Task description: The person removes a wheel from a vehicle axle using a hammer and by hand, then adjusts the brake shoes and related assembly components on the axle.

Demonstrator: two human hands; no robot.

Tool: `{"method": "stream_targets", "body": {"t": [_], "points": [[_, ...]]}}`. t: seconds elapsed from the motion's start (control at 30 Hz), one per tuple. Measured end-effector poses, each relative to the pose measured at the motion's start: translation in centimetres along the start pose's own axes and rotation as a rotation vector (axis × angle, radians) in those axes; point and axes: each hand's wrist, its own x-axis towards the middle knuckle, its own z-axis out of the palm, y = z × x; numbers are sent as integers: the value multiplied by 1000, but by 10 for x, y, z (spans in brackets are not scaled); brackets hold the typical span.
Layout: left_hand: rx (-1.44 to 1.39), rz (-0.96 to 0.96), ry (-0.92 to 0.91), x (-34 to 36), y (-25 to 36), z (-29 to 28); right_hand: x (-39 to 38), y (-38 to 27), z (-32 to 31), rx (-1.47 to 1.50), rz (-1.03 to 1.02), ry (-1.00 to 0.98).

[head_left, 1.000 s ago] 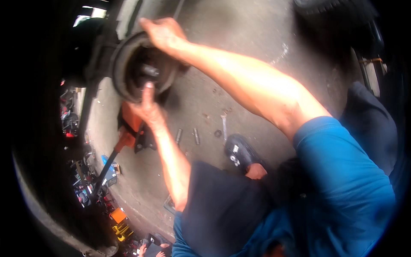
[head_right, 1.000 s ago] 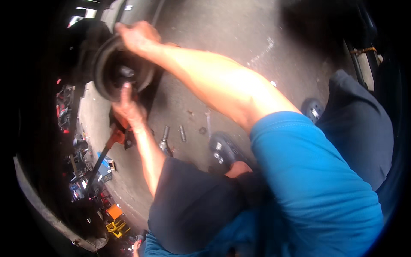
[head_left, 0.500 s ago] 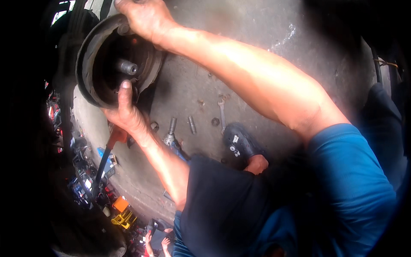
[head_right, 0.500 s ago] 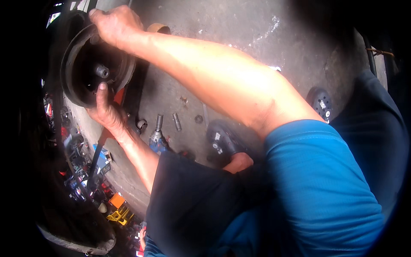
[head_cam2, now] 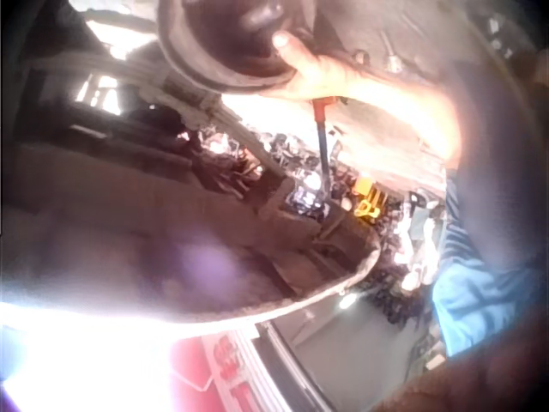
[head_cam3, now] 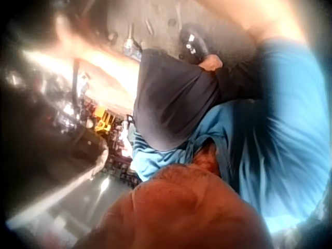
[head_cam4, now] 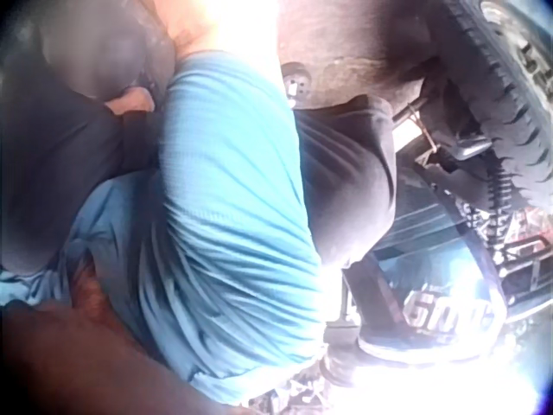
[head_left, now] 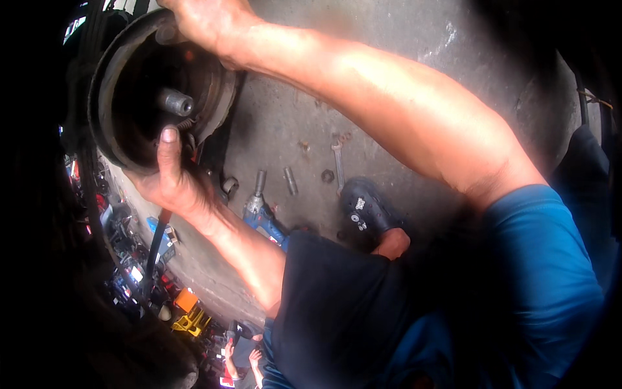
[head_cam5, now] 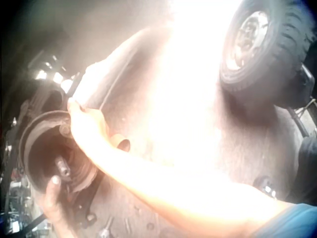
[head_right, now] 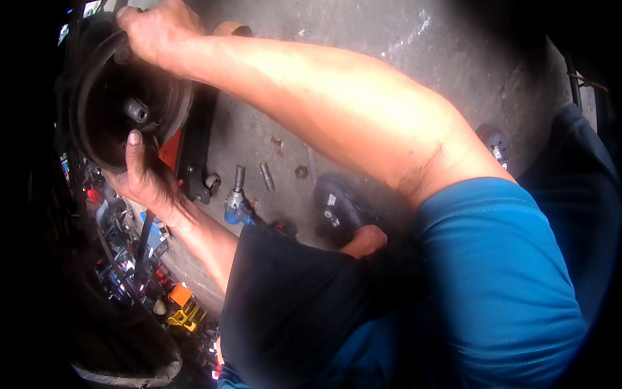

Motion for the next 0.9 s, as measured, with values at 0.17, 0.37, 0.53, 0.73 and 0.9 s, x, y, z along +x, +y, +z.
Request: {"method": "stream_targets", "body": {"t": [0.17, 0.37, 0.53, 0.73, 0.9], "points": [[-31, 22, -107, 5, 0, 1, 3, 8, 0, 178, 114, -23], [27, 29, -106, 10, 1, 1, 13, -5, 43, -570, 262, 499], [73, -75, -60, 4, 5, -5, 14, 3, 22, -294, 84, 225], [39, -85, -35, 8, 2, -15, 10, 8, 24, -268, 65, 190], [-4, -146, -2, 8, 7, -14, 8, 6, 28, -234, 62, 170]]}}
